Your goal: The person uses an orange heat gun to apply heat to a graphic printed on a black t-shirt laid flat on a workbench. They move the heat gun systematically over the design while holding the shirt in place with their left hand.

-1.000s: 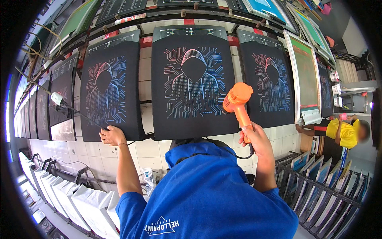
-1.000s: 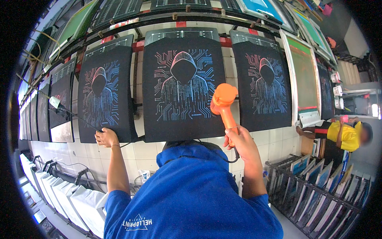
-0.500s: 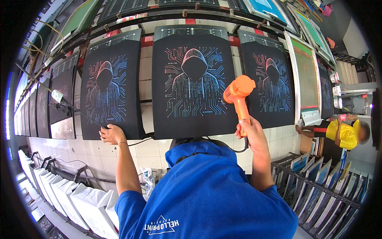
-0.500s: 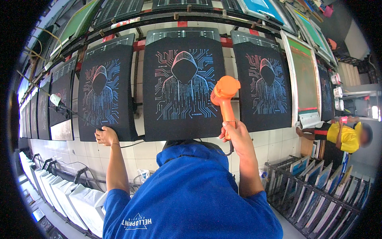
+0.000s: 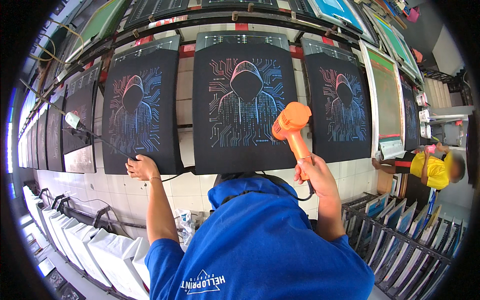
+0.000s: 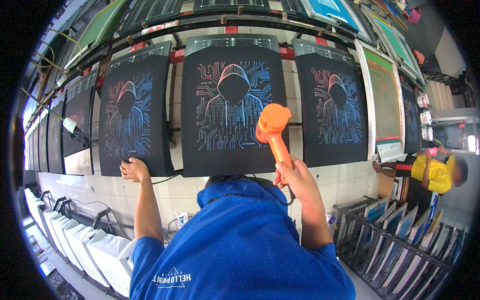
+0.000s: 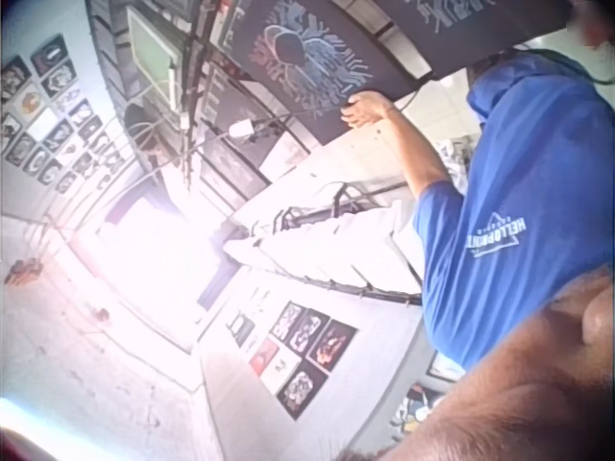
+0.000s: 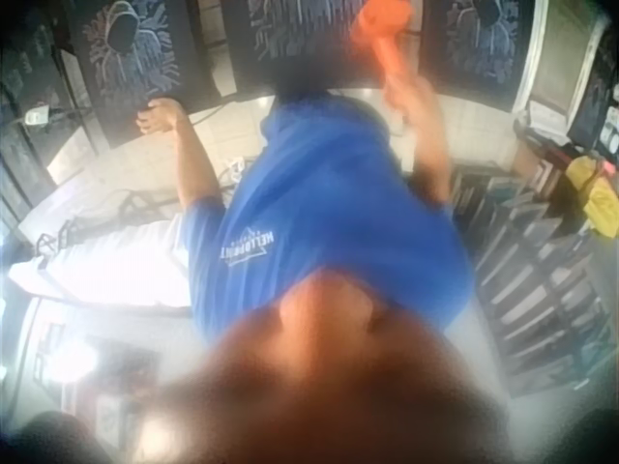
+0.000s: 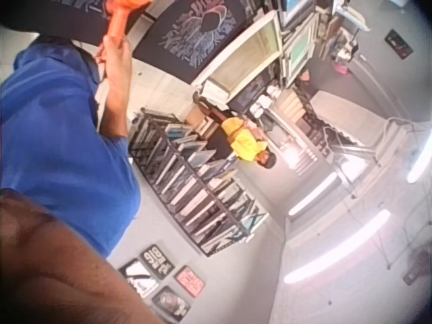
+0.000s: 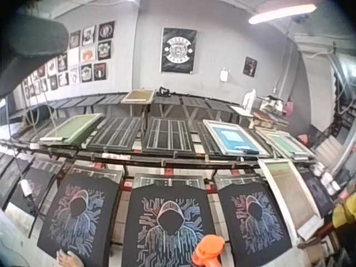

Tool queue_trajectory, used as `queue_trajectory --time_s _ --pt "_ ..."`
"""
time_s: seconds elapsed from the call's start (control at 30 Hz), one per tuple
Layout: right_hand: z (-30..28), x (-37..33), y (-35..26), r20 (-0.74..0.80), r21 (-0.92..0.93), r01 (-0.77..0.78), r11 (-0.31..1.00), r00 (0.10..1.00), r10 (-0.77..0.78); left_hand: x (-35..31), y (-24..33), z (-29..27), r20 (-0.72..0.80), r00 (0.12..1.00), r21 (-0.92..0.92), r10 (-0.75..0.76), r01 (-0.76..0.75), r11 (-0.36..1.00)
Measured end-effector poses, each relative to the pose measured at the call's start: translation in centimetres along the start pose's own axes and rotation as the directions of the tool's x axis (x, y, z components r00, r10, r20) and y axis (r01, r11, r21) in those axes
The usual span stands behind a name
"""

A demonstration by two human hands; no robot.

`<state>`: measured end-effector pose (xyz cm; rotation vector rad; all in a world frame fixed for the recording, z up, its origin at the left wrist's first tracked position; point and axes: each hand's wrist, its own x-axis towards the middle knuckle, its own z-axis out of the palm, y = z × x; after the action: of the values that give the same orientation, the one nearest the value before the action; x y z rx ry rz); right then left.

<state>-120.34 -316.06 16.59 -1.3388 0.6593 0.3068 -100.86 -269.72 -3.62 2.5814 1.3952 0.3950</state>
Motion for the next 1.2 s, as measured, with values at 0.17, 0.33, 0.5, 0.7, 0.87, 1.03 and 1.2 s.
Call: queue_trajectory --time_s 0.17,0.33,0.5,0.7,0.87,1.03,1.2 --pt "0.0 1.3 -0.5 0.004 0.046 -0.022 0.999 1.0 0.022 0.0 -0.1 0.0 0.007 1.0 0.005 0.01 -0.01 1.0" --pt "1.0 2.4 -0.6 0.04 0.029 0.009 1.0 0.999 -0.01 -0.1 0.2 -0.3 0.014 0.999 -0.003 0.049 -0.049 0.999" --pt "2.5 2.9 -1.7 0.008 0.019 0.03 0.999 1.0 -0.03 0.3 -0.8 0.1 0.004 0.987 0.022 0.158 -0.158 0.987" --pt "2.7 4.9 -2.6 -0.079 0.038 0.087 0.995 0.993 -0.084 0.0 -1.8 -0.1 -0.038 0.963 -0.051 0.268 -0.27 0.962" --pt "4.0 6.0 -3.2 -0.092 -0.008 0.103 0.995 0.99 -0.103 0.1 -1.8 -0.2 -0.06 0.961 -0.079 0.269 -0.273 0.959" --pt "4.8 6.7 -3.4 -0.059 0.059 0.084 0.995 0.995 -0.081 0.2 -2.1 -0.1 -0.072 0.957 -0.094 0.28 -0.286 0.954" --pt "6.3 9.2 -3.7 -0.106 0.014 0.181 0.983 0.978 -0.178 0.3 -1.9 -0.3 -0.079 0.955 -0.102 0.287 -0.294 0.95"
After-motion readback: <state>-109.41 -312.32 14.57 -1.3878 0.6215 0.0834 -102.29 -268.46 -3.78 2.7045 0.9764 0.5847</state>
